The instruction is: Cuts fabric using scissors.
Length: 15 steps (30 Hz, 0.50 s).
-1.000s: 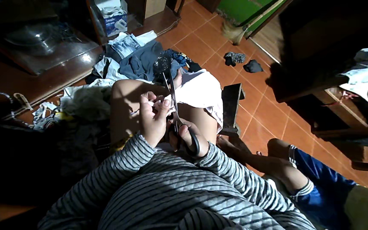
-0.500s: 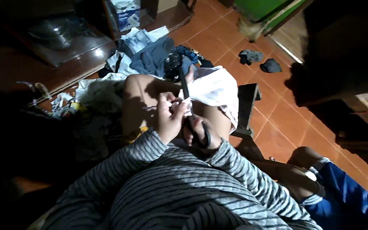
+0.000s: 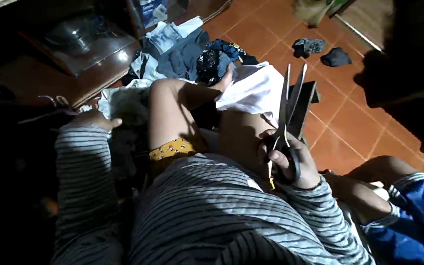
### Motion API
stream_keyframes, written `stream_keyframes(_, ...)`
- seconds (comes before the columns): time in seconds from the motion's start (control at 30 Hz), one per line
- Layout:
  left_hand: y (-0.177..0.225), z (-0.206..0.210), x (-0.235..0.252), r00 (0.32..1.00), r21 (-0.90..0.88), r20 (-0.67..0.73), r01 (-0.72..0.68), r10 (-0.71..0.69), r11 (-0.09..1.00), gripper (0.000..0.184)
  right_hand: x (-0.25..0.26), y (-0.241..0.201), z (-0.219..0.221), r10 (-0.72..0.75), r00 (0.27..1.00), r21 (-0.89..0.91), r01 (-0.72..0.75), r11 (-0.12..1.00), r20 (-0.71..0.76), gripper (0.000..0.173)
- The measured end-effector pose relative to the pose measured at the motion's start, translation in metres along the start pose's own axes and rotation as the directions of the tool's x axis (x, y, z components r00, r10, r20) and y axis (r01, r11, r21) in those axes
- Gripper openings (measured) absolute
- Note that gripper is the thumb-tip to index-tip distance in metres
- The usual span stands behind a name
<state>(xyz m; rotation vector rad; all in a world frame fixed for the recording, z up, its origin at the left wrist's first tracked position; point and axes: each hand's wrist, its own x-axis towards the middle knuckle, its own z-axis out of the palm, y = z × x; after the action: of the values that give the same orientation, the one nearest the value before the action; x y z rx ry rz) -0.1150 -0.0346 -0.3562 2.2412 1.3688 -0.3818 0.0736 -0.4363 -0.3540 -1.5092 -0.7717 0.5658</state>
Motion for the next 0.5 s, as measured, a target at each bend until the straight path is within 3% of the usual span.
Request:
stream_keyframes(0.07, 0.009, 0.008, 0.003, 0.996, 0.122, 0.088, -0.023, 0.013, 0.992, 0.062, -0.003, -0.007, -0.004, -0.032, 0.986, -0.205, -0.002, 0.979, -0.161, 0.05)
stream_keyframes(0.13, 0.034, 0.014, -0.002, 0.987, 0.044, 0.065, -0.149, 0.146, 0.988, 0.065, -0.003, -0.007, -0.01, -0.073, 0.96, -0.307, -0.014, 0.951, -0.271, 0.048)
stream_keyframes(0.17, 0.05, 0.021, -0.005, 0.961, -0.034, 0.011, -0.276, 0.276, 0.961, 0.063, -0.001, -0.005, -0.013, -0.097, 0.943, -0.323, -0.011, 0.946, -0.318, 0.047)
stream_keyframes(0.23, 0.082, 0.045, -0.004, 0.836, -0.219, -0.127, -0.549, 0.534, 0.807, 0.056, 0.005, -0.001, -0.02, -0.134, 0.913, -0.358, -0.015, 0.934, -0.386, 0.053)
stream_keyframes(0.3, 0.119, 0.068, -0.006, 0.708, -0.467, -0.205, -0.678, 0.676, 0.568, 0.047, 0.009, 0.007, -0.026, -0.159, 0.893, -0.443, -0.05, 0.895, -0.421, 0.065)
stream_keyframes(0.33, 0.138, 0.073, -0.01, 0.694, -0.603, -0.177, -0.637, 0.698, 0.48, 0.042, 0.01, 0.011, -0.027, -0.167, 0.886, -0.479, -0.069, 0.875, -0.433, 0.069)
stream_keyframes(0.4, 0.171, 0.075, -0.012, 0.706, -0.808, -0.004, -0.42, 0.709, 0.414, 0.037, 0.013, 0.017, -0.026, -0.179, 0.875, -0.504, -0.084, 0.859, -0.45, 0.071)
stream_keyframes(0.5, 0.205, 0.076, -0.007, 0.663, -0.935, 0.185, -0.108, 0.726, 0.337, 0.033, 0.015, 0.022, -0.019, -0.273, 0.854, -0.519, 0.004, 0.855, -0.442, 0.069)
